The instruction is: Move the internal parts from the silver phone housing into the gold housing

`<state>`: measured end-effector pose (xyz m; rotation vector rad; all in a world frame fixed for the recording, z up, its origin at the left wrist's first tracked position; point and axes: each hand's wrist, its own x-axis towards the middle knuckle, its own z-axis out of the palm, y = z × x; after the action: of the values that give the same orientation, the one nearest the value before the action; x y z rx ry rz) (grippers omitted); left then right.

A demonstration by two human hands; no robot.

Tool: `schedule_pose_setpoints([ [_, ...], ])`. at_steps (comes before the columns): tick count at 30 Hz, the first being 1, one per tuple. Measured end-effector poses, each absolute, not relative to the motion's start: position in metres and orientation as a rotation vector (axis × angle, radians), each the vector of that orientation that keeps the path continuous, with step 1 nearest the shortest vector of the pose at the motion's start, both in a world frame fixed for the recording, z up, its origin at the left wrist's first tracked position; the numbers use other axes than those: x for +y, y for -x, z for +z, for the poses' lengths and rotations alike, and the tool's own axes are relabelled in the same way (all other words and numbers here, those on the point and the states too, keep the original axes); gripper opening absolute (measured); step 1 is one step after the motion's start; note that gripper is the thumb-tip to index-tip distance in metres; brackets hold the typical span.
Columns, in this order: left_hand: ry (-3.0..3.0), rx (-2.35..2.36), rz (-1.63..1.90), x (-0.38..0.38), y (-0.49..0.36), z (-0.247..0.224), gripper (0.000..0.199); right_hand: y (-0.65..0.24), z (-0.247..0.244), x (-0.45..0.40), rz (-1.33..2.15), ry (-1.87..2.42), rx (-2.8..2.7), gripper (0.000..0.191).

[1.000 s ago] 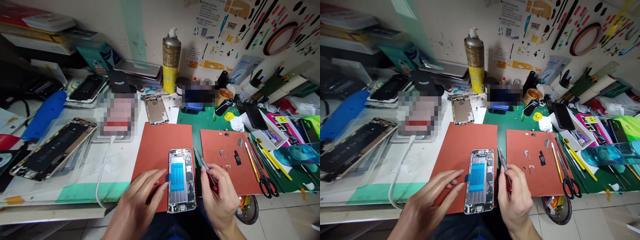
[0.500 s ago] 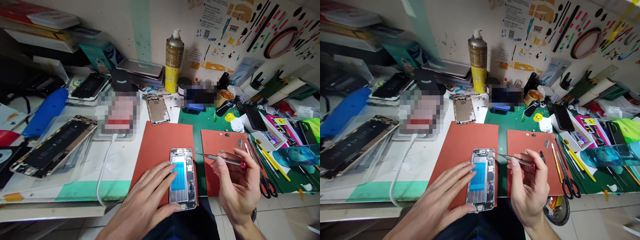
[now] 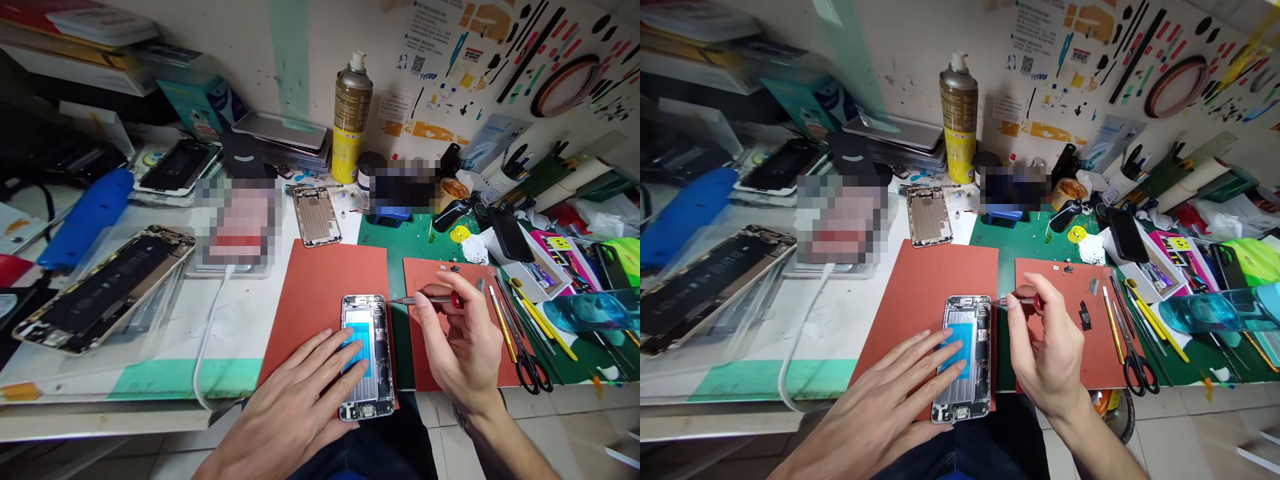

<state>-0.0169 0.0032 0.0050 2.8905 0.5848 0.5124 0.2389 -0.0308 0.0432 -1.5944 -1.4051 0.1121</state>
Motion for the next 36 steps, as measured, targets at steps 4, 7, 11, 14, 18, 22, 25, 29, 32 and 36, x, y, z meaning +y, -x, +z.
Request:
schedule_pose_setpoints([
  [4,-2.910,0.584,0.537,0.003,0.014,0.007,0.045,-0.242,0.048,-0.016,0.092,1.564,-1.506,0.039],
  [7,-2.926,0.593,0.575,0.002,0.014,0.009,0.045,-0.238,0.051,-0.006,0.071,1.541,-1.595,0.036],
  [11,-2.952,0.581,0.591,0.002,0.016,0.008,0.047,-0.233,0.052,0.001,0.081,1.518,-1.676,0.034],
  [14,-2.957,0.565,0.578,0.002,0.017,0.005,0.046,-0.233,0.052,0.004,0.077,1.515,-1.694,0.033],
  [18,-2.924,0.567,0.609,0.002,0.019,0.003,0.044,-0.232,0.052,0.007,0.066,1.500,-1.724,0.032],
  [22,-2.922,0.563,0.619,0.003,0.018,0.004,0.041,-0.232,0.052,0.008,0.058,1.510,-1.728,0.032],
  [25,-2.919,0.556,0.608,0.003,0.017,0.004,0.042,-0.232,0.052,0.007,0.057,1.509,-1.730,0.032],
  [29,-2.889,0.564,0.625,0.003,0.018,0.004,0.043,-0.232,0.052,0.007,0.055,1.510,-1.740,0.033],
  [32,-2.873,0.570,0.629,0.002,0.018,0.005,0.044,-0.231,0.052,0.008,0.043,1.518,-1.740,0.032],
  [36,-2.901,0.559,0.590,0.002,0.017,0.007,0.047,-0.232,0.054,0.009,-0.002,1.510,-1.776,0.030],
])
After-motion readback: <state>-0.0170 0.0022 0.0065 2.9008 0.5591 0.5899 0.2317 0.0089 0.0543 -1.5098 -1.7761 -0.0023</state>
